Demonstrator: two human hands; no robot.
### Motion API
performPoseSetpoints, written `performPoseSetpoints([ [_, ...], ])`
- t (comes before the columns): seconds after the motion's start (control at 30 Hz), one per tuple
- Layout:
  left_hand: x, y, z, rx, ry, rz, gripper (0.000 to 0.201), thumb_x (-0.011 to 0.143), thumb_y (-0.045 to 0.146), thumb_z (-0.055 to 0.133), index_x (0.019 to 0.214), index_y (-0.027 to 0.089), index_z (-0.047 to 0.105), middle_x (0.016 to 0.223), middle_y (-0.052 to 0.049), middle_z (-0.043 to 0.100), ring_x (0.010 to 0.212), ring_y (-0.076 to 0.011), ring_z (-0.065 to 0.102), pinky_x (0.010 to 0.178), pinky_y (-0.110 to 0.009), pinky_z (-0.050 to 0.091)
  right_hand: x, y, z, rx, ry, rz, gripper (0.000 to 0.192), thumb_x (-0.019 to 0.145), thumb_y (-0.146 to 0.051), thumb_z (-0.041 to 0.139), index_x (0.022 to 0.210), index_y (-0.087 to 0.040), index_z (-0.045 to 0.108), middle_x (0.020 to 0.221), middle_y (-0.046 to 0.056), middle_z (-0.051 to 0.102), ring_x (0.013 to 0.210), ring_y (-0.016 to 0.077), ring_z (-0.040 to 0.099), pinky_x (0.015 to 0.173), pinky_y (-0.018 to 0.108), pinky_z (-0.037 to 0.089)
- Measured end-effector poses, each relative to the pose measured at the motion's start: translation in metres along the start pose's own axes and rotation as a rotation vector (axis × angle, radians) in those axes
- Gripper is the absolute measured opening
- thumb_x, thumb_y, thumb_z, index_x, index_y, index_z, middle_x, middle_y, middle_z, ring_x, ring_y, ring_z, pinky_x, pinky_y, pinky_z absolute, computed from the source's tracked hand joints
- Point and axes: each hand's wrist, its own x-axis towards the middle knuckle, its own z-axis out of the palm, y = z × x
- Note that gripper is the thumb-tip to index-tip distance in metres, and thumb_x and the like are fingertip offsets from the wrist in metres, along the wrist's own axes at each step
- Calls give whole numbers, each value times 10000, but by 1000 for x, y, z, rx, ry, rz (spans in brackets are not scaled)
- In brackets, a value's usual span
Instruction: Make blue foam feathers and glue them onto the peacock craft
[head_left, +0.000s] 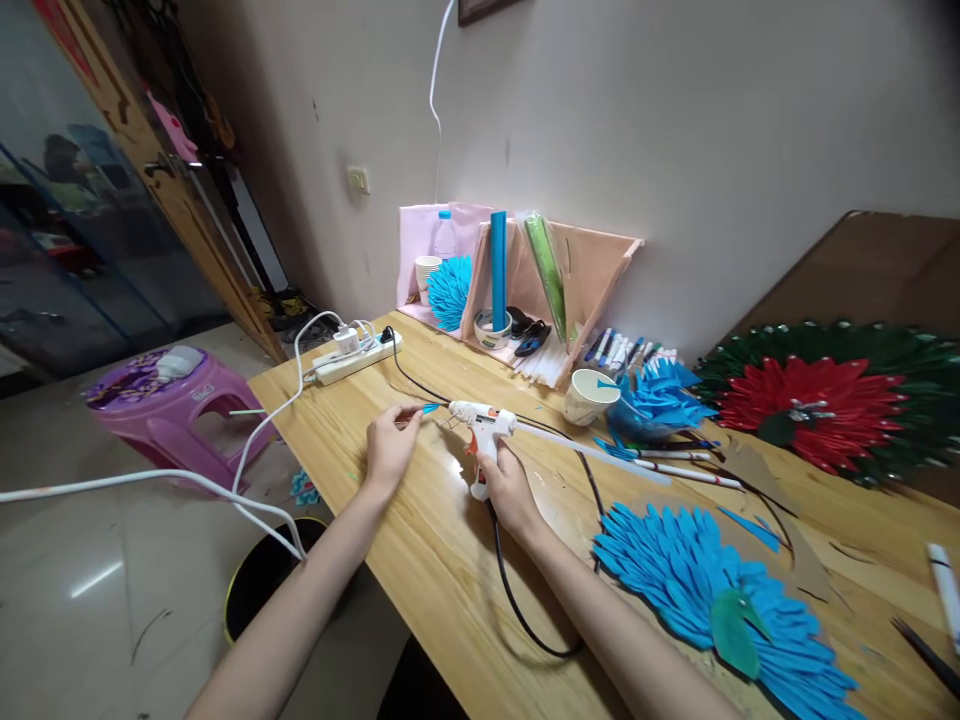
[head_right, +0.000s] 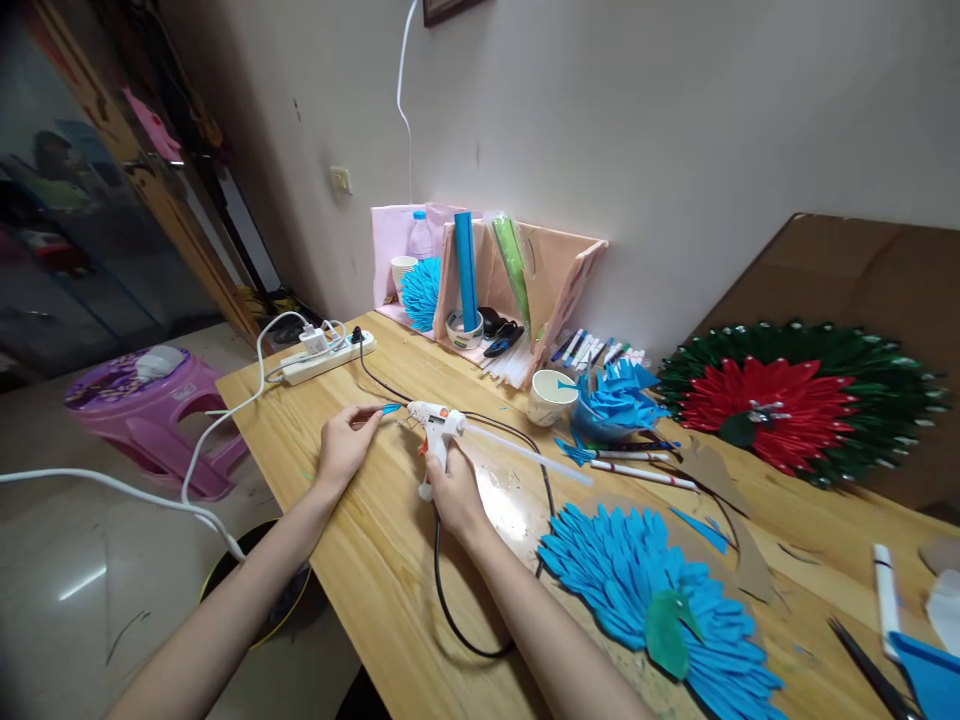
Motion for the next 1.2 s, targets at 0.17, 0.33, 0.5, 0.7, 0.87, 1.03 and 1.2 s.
performPoseSetpoints([
  [0.17,-3,-2,2,0,-17,2,167,745,266,587,830,149,671,837,-67,704,756,-175,659,744,-297,521,1,-1,0,-6,-42,33,275,805,-356,375,892,-158,546,785,40,586,685,162,529,616,253,413],
  [0.33,-4,0,2,12,-21,1,169,745,263,585,832,149,674,838,-62,705,759,-172,655,744,-295,520,0,-2,0,-8,-32,32,250,792,-346,392,839,-156,547,732,34,579,653,159,530,578,248,410],
  [0.5,-4,1,2,15,-32,-8,173,741,254,590,837,139,675,842,-67,705,754,-171,655,739,-289,521,1,2,1,-38,-13,27,235,787,-342,399,779,-156,542,679,18,557,615,150,512,568,248,385],
  [0.7,-3,2,3,12,-35,-21,169,736,257,595,830,143,676,836,-66,707,750,-174,657,736,-293,523,2,4,1,-49,1,28,225,781,-355,409,770,-161,522,637,-5,506,587,144,476,539,243,360],
  [0.87,-4,1,3,1,-33,-27,173,728,268,603,824,146,678,834,-65,709,748,-176,659,737,-298,525,2,1,1,-59,-9,11,214,786,-349,397,748,-169,507,630,-11,494,587,141,475,547,239,359],
  [1.03,-3,-1,2,-23,-32,-48,191,717,282,613,822,136,678,828,-73,708,748,-180,661,731,-296,527,2,-1,1,-61,-15,15,198,780,-333,399,751,-171,510,638,-12,500,588,139,479,550,236,365],
  [1.2,-3,1,2,-30,-33,-78,184,707,267,621,818,131,676,831,-81,708,754,-182,662,745,-304,525,3,1,1,-74,-2,15,195,774,-322,404,754,-168,522,666,2,525,619,151,491,570,243,369],
])
